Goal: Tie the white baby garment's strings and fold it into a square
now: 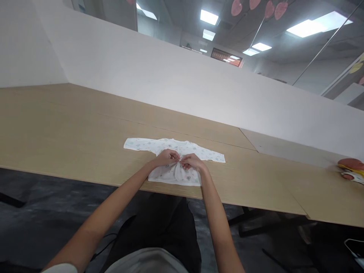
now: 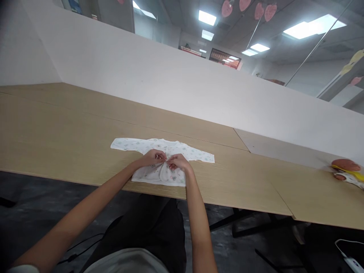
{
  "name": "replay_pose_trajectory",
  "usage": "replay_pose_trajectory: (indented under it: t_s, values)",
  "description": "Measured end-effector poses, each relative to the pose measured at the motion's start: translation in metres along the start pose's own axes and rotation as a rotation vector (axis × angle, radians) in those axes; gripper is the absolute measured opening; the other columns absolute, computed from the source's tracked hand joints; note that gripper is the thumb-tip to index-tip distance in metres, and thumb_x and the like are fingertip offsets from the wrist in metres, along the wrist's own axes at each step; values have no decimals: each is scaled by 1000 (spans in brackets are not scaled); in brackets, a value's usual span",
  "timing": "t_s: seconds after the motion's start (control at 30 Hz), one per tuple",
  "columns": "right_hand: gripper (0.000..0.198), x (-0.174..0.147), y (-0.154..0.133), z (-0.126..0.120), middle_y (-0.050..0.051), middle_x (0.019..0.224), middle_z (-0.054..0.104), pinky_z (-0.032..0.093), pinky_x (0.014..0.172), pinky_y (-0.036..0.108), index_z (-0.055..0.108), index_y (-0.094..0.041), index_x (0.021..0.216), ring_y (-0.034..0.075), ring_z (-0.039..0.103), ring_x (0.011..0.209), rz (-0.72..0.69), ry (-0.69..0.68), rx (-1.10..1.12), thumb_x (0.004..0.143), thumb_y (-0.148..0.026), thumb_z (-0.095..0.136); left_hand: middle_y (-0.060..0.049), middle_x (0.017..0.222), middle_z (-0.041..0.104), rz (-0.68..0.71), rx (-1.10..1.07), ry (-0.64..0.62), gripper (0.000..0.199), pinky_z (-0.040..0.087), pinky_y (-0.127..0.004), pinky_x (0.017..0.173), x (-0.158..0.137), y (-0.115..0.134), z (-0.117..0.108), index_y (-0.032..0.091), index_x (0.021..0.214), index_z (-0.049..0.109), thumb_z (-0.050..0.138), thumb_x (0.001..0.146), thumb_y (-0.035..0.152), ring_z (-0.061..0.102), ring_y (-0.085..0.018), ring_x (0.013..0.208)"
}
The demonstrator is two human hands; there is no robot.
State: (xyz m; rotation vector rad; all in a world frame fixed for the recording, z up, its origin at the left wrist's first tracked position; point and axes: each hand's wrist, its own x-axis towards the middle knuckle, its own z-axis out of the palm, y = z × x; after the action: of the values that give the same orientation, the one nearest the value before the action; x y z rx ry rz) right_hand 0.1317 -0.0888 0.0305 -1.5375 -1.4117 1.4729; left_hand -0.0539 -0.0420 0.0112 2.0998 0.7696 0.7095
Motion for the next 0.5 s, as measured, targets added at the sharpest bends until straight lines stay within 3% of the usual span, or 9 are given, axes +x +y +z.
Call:
replay_pose_trajectory:
  t_s: [0.17,0.3,0.43,0.5]
  values:
    - [12,0,2,3,0,50,58,45,42,18,61,-12,65,9,54,41,24,1,-101,77,-12,59,-4,77,68,-42,169,-48,24,43,-26,65,-3,2,5,17,82,70,58,73,36,60,-17,71]
    - [19,0,1,7,-1,43,54,44,40,19,57,-13,60,9,51,37,28,69,-259,75,-18,67,-4,78,67,-48,398,-30,32,42,-27,72,-4,1,-2,21,84,70,63,69,48,60,-20,76]
    - [22,3,-6,-25,4,51,61,47,45,20,57,-14,63,13,58,45,40,114,-361,71,-26,74,-10,104,66,-96,686,-3,60,36,-37,94,6,-11,-47,23,102,68,74,54,57,55,-31,103]
    - [18,7,-7,-58,10,68,67,49,54,22,61,-12,74,16,64,58,13,334,-418,78,-30,65,-13,122,59,-146,796,86,59,32,-42,100,12,-23,-76,21,114,63,66,66,56,48,-33,116]
